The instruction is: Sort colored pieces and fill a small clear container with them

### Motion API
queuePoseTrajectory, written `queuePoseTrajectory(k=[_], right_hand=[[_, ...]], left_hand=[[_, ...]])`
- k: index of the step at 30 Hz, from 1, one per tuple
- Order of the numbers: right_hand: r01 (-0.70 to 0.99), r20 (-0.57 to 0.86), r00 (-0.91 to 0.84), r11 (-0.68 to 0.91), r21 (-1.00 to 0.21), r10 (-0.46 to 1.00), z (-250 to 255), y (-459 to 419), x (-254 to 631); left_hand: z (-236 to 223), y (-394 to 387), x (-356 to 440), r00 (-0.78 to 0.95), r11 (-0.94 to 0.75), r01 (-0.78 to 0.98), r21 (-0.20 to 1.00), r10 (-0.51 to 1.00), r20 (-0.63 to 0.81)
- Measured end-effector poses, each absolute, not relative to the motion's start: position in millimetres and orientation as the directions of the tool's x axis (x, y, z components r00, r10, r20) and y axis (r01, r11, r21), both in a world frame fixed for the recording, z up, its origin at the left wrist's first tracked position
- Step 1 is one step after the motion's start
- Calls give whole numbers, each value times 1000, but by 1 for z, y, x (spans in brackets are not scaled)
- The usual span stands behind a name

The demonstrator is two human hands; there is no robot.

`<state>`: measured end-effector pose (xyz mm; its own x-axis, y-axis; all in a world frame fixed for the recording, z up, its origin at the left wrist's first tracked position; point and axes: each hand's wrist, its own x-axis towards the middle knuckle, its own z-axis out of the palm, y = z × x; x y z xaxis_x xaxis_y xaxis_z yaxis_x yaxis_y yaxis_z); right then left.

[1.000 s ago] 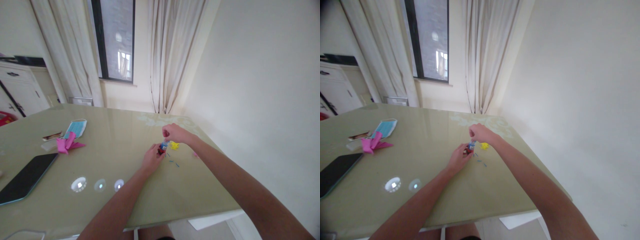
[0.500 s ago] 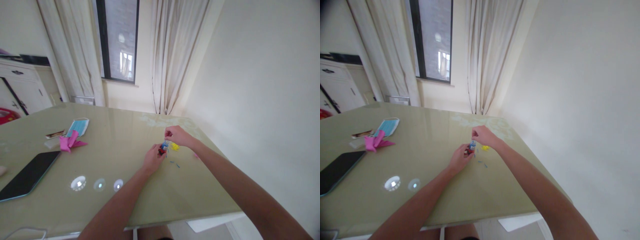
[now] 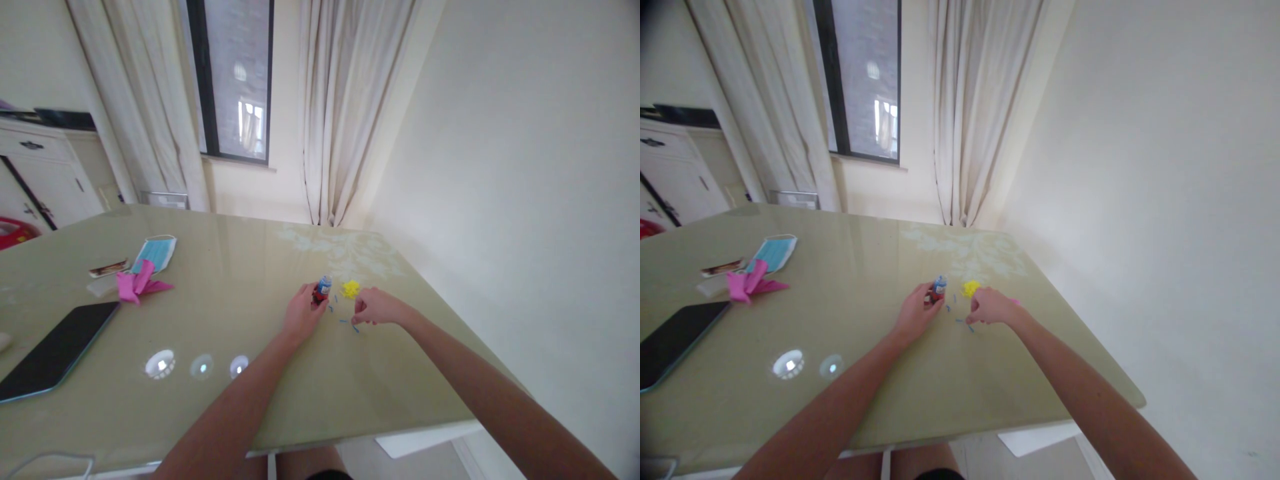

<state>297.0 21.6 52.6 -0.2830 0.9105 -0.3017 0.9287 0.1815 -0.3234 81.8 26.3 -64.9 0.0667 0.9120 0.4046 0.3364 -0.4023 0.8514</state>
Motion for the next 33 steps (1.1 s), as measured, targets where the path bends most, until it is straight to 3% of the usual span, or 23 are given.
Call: queuePoseTrajectory(k=[6, 15, 22, 29, 33], right_hand=[[931, -346, -308, 207, -300, 886, 22, 8, 307], [872, -148, -399, 325, -365, 905, 13, 22, 300], [852, -152, -427, 341, -397, 891, 0, 20, 295], [881, -8, -325, 300, -365, 946, 0, 27, 278], [898, -1, -292, 274, -345, 956, -5, 31, 265]], left_hand=[[-62, 26, 81, 76, -379, 331, 864, 924, 376], [-57, 24, 78, 91, -398, 317, 861, 916, 390], [-59, 27, 78, 78, -385, 335, 860, 921, 381], [-60, 27, 77, 86, -394, 323, 860, 918, 388], [-59, 26, 77, 90, -392, 347, 852, 918, 386]])
